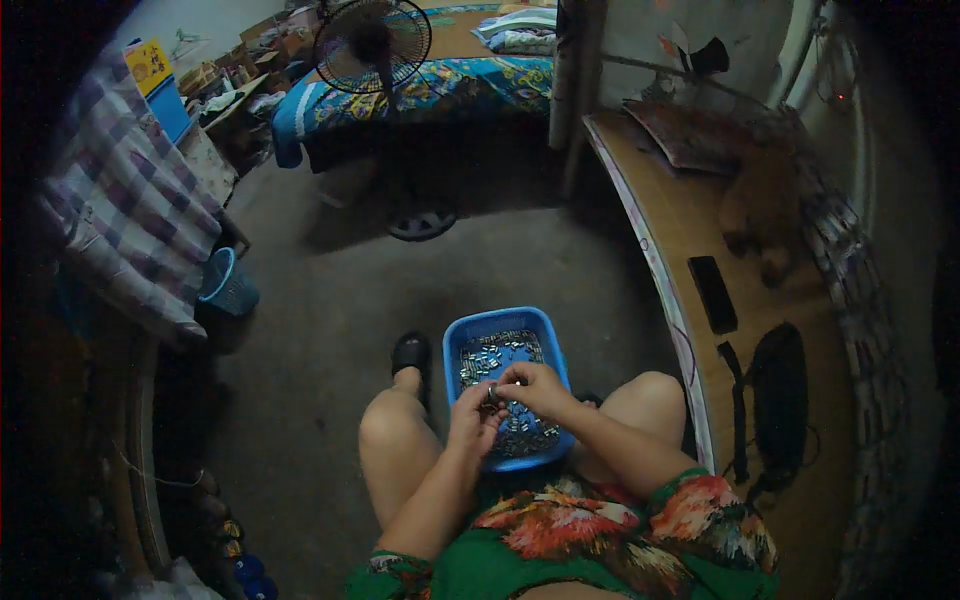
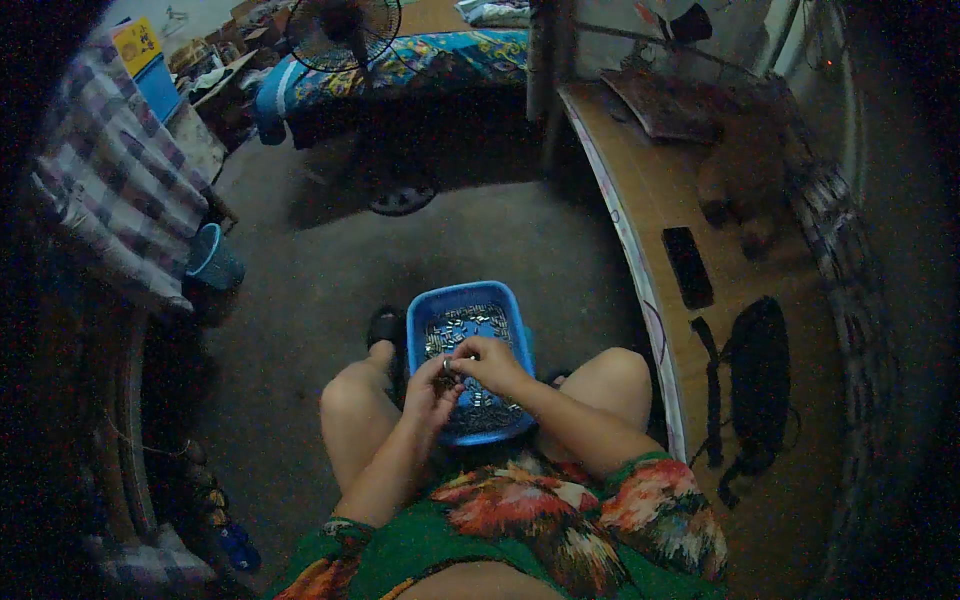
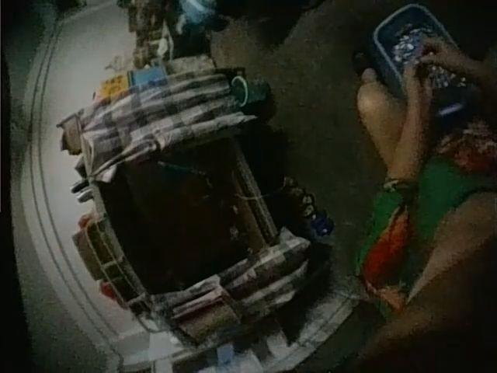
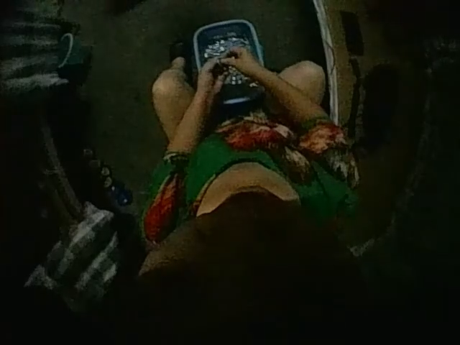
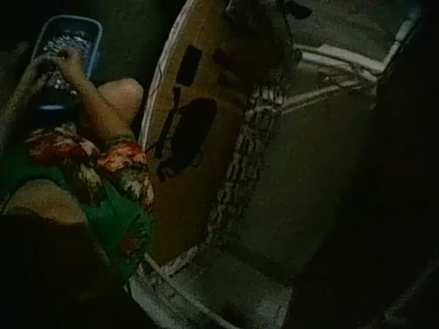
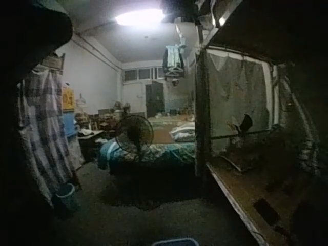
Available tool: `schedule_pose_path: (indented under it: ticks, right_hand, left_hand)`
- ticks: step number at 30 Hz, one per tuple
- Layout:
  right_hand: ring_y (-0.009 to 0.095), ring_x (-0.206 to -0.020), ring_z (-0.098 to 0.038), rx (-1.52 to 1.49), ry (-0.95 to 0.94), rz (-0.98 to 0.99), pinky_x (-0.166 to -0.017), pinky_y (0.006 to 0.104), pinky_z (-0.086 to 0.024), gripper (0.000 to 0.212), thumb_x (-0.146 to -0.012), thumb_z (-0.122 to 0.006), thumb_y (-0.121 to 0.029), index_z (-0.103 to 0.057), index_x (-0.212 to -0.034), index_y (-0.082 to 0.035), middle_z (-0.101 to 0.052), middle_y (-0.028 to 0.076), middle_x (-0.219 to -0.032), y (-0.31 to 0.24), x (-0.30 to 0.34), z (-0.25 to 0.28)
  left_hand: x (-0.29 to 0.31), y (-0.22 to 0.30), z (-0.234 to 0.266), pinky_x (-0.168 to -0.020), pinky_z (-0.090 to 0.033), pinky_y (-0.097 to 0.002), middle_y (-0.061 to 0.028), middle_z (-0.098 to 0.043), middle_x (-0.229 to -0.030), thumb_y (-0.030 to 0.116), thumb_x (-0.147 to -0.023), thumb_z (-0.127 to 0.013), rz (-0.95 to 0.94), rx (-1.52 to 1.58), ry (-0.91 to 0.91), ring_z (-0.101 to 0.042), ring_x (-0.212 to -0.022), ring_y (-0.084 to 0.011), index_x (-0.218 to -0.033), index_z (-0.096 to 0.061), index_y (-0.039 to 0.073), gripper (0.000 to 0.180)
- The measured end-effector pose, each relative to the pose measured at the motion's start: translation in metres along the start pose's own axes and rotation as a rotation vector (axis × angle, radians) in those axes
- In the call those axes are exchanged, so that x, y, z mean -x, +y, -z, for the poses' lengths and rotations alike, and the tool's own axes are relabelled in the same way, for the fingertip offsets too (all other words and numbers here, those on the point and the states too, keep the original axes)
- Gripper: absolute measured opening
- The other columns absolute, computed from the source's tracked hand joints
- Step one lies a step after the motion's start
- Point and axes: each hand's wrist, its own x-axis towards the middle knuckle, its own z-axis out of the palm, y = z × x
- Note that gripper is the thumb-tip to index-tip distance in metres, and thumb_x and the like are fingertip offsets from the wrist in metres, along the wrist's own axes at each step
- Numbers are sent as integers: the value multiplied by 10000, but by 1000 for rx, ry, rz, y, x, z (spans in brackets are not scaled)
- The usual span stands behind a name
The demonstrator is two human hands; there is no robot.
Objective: Sorting through a bin of small metal hardware components by hand.
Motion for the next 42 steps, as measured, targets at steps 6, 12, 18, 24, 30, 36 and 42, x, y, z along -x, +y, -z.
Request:
schedule_pose_path:
  ticks: [6,12,18,24,30,36,42]
  right_hand:
    - [129,-682,-567,56,61,67,-629,265,-450,149,-716,-618,-133,-583,-780,-3,-593,71,-731,-4,3,-4]
    - [118,-687,-558,-42,18,72,-617,254,-445,151,-719,-631,-132,-575,-798,-16,-585,56,-740,7,1,-2]
    - [108,-668,-546,-118,-37,-65,-573,231,-430,210,-736,-638,-152,-563,-889,-30,-584,41,-781,4,-3,10]
    - [84,-673,-535,-356,-143,-168,-530,203,-395,227,-746,-644,-169,-566,-908,-31,-580,26,-783,-25,6,13]
    - [44,-598,-466,-215,-163,-156,-498,170,-347,171,-746,-638,-190,-563,-841,-69,-547,-22,-721,-15,3,13]
    - [50,-589,-463,-72,53,90,-483,186,-358,143,-740,-638,-158,-567,-812,-58,-536,-12,-710,5,1,2]
    - [52,-589,-451,-226,-145,-170,-463,188,-339,153,-781,-574,-152,-543,-890,-49,-531,-11,-707,-16,3,10]
  left_hand:
    - [2,-1,2,-555,-472,-274,-55,-579,-741,174,-827,-514,-56,1,-63,-554,-642,-148,-874,-550,56,132]
    - [2,-1,1,-565,-478,-268,-67,-589,-791,155,-829,-506,-45,-5,-113,-563,-661,-159,-905,-544,46,138]
    - [7,3,-8,-581,-470,-261,-55,-588,-794,176,-823,-524,-14,-1,-137,-555,-656,-148,-903,-542,47,154]
    - [5,3,-4,-567,-466,-245,-41,-575,-743,215,-816,-550,22,-10,-186,-547,-661,-127,-900,-544,67,171]
    - [10,7,-11,-569,-452,-252,-36,-578,-702,250,-824,-539,9,-66,-99,-546,-635,-138,-822,-550,70,180]
    - [8,2,-12,-590,-458,-271,-41,-592,-764,252,-825,-536,11,-31,-78,-564,-686,-148,-840,-553,79,175]
    - [5,4,-2,-614,-484,-275,-66,-593,-774,227,-818,-525,-18,-42,-45,-574,-694,-160,-877,-550,65,174]
